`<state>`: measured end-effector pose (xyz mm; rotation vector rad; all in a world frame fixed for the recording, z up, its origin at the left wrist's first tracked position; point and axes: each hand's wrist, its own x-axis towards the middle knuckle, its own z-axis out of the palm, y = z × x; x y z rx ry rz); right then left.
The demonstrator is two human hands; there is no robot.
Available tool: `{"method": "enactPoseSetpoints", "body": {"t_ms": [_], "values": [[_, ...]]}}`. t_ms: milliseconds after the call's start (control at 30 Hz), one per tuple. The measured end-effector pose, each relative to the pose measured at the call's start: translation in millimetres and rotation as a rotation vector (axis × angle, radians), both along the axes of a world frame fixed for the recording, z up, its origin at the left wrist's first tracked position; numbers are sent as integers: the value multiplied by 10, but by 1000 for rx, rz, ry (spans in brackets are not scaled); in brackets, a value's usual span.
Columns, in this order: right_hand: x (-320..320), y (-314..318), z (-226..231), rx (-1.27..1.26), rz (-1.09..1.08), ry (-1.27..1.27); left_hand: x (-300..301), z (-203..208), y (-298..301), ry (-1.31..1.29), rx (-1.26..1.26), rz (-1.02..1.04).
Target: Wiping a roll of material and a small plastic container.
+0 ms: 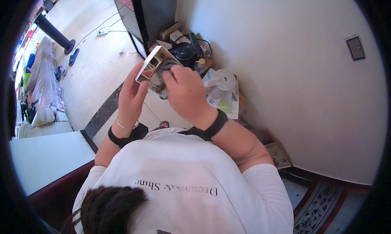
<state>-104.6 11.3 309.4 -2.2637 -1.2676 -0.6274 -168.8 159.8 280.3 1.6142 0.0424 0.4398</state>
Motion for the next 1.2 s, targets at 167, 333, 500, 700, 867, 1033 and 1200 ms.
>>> {"method": "enactPoseSetpoints", "body": {"t_ms": [167, 333, 500, 700, 867, 1033, 1200], "values": [[-220, 369, -88, 20, 186, 119, -209, -82, 340, 50, -108, 3], [-97, 535, -104, -98, -13, -190, -377, -212, 578, 116, 8, 0], [-376, 773, -249, -221, 63, -32, -363, -204, 726, 133, 37, 6], [-151, 766, -174, -291, 3, -84, -408, -264, 843, 92, -9, 32], [-476, 844, -358, -286, 50, 12, -295, -301, 771, -39, 46, 44], [-195, 665, -205, -305, -85, -97, -387, -179, 711, 89, 120, 11], [-383, 682, -274, -261, -75, 48, -213, -179, 562, -103, 234, 14]]}}
